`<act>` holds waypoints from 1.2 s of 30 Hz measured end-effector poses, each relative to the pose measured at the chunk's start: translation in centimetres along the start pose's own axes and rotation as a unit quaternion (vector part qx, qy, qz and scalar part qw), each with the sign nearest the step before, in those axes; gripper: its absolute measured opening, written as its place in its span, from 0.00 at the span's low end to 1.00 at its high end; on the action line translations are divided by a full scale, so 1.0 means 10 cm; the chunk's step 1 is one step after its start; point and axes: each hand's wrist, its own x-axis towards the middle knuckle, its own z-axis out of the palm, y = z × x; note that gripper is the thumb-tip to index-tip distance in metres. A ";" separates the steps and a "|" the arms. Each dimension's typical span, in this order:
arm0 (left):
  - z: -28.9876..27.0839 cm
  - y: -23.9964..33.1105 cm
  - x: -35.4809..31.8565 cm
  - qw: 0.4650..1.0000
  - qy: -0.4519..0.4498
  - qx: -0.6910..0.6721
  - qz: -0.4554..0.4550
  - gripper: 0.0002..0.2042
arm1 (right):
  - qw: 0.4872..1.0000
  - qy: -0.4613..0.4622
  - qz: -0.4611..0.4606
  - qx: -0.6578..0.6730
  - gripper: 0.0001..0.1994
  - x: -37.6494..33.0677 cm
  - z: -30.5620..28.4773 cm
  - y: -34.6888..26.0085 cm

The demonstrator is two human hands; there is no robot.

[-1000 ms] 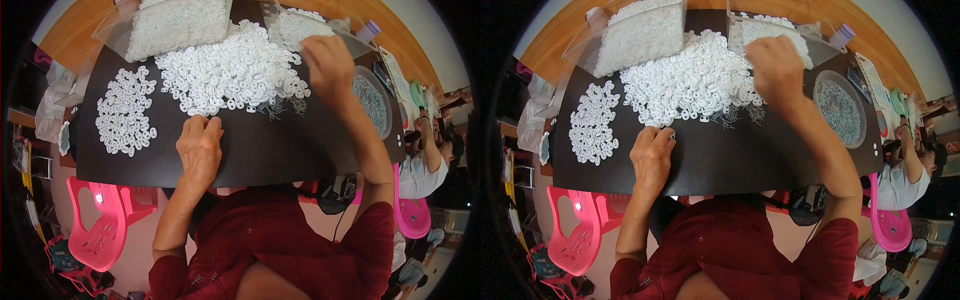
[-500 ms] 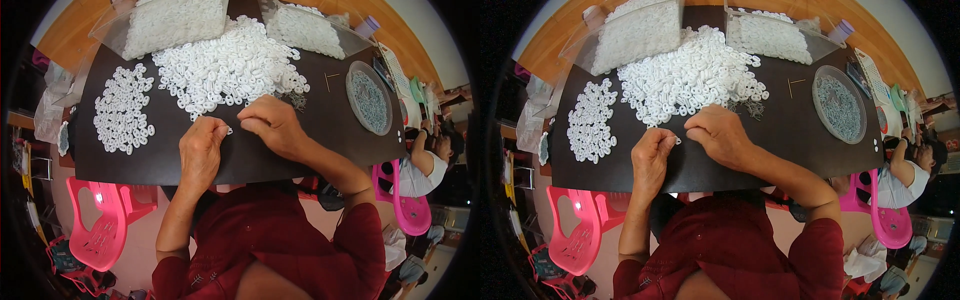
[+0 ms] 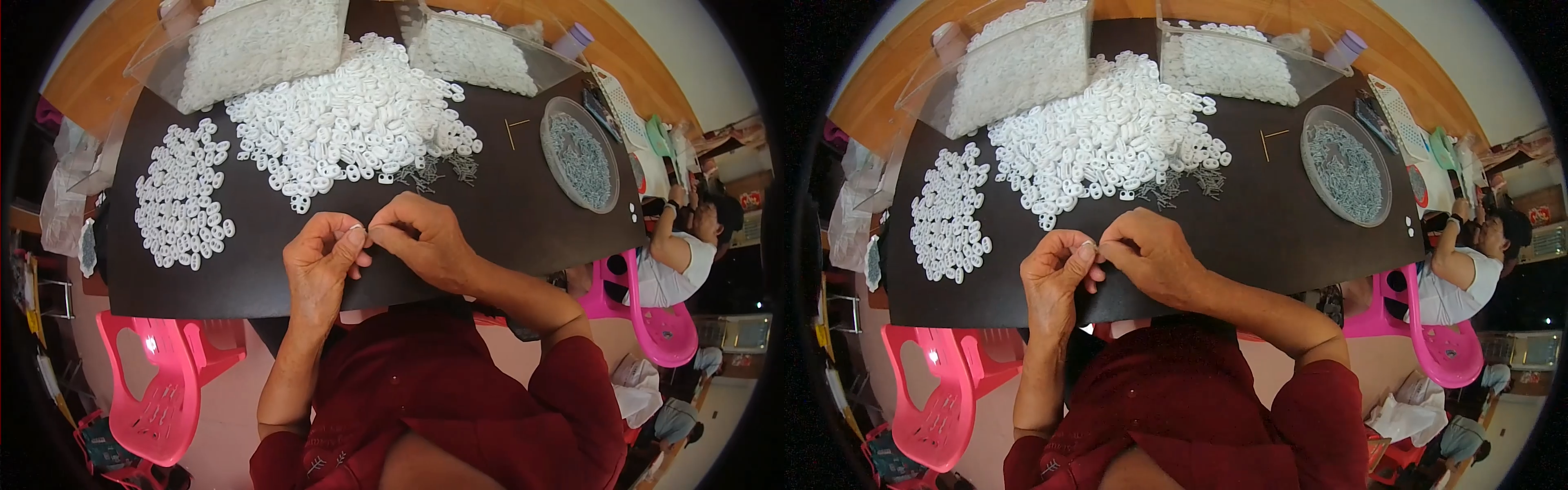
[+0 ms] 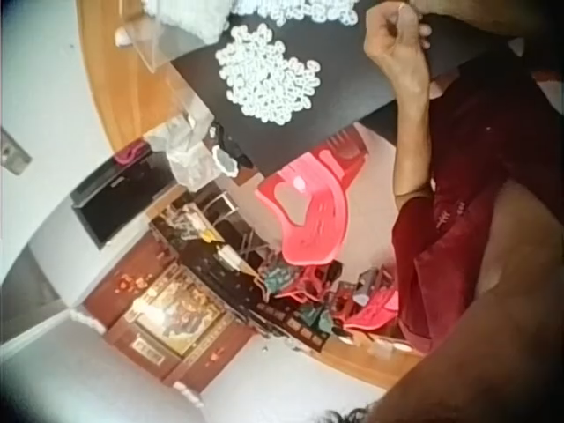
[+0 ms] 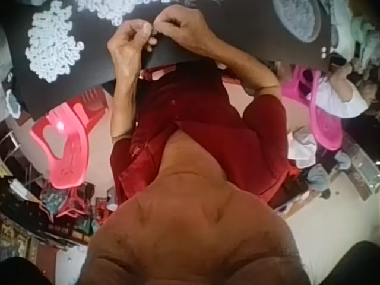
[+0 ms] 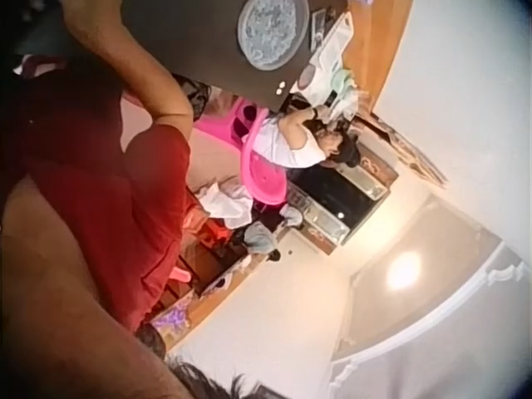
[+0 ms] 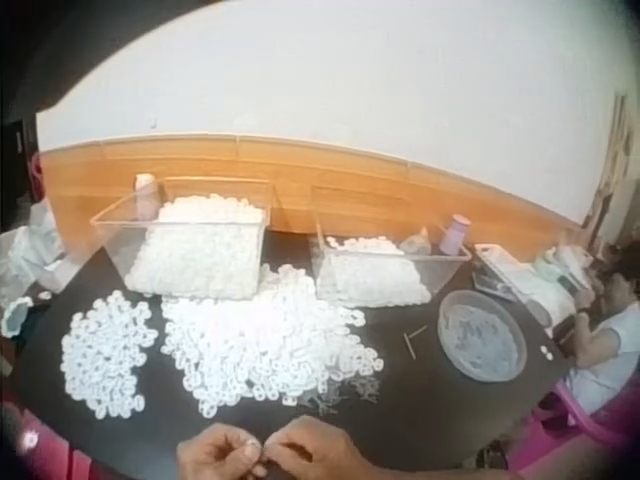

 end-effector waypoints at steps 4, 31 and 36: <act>-0.01 -0.05 0.02 1.000 0.008 -0.022 -0.012 0.07 | 0.985 0.083 -0.096 -0.116 0.02 0.05 -0.26 0.24; -0.10 -0.12 0.02 0.999 -0.018 -0.034 -0.027 0.06 | 0.902 0.074 -0.193 -0.379 0.08 0.28 -0.27 0.43; -0.09 -0.12 0.02 0.999 -0.021 -0.044 -0.012 0.05 | 0.907 0.079 -0.187 -0.368 0.08 0.24 -0.29 0.37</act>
